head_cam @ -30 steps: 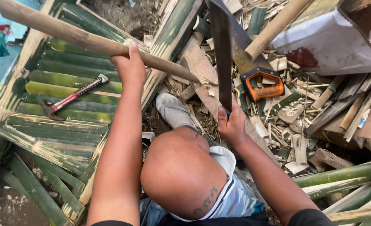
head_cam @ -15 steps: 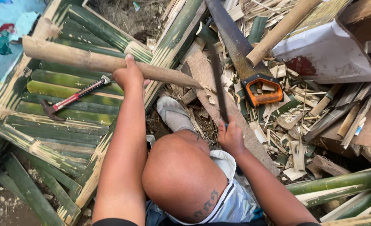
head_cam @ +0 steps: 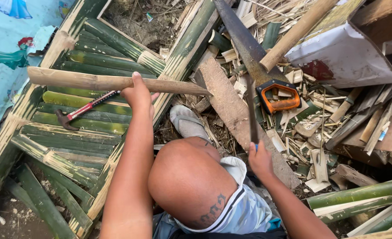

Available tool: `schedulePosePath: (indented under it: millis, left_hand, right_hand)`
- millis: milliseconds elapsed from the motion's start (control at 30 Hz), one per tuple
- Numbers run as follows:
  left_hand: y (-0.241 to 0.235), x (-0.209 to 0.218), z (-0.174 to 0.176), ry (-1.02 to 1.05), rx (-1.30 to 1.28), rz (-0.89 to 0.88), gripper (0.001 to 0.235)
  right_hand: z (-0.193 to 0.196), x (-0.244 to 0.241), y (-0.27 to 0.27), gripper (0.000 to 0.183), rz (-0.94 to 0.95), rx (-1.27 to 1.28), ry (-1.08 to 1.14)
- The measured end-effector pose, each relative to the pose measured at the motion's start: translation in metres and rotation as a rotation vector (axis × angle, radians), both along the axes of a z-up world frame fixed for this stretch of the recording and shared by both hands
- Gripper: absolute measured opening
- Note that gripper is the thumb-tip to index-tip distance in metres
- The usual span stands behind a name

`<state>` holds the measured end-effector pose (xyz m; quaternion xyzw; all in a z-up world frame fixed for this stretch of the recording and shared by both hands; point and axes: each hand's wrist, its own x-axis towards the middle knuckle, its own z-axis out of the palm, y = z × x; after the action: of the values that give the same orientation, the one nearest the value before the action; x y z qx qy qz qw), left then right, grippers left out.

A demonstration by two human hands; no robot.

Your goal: The person sits on the ground and uses a hand saw to cut a bamboo pole, then uses a knife to shape the end into a rounded point. They then use a hammer to drive nails into the bamboo piece, securing it to a bamboo frame.

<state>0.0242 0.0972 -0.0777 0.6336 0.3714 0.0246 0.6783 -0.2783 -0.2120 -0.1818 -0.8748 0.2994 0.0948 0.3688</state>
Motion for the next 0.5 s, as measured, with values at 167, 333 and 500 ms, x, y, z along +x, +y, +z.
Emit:
schedulePosePath:
  millis: [167,333,500]
  left_hand:
    - [0.001,-0.008,-0.008,-0.201,-0.063,-0.143,0.057]
    - [-0.004,-0.010,-0.003,-0.316,0.038,-0.252,0.056]
    - [-0.027,-0.013,0.010,-0.305,0.188,-0.199,0.057]
  right_hand:
    - [0.007,-0.004,-0.002,0.032,0.004,0.007,0.017]
    - [0.013,-0.001,0.015,0.036,0.210,-0.053,-0.286]
    - [0.013,0.001,0.013,0.032,0.350,-0.116,-0.025]
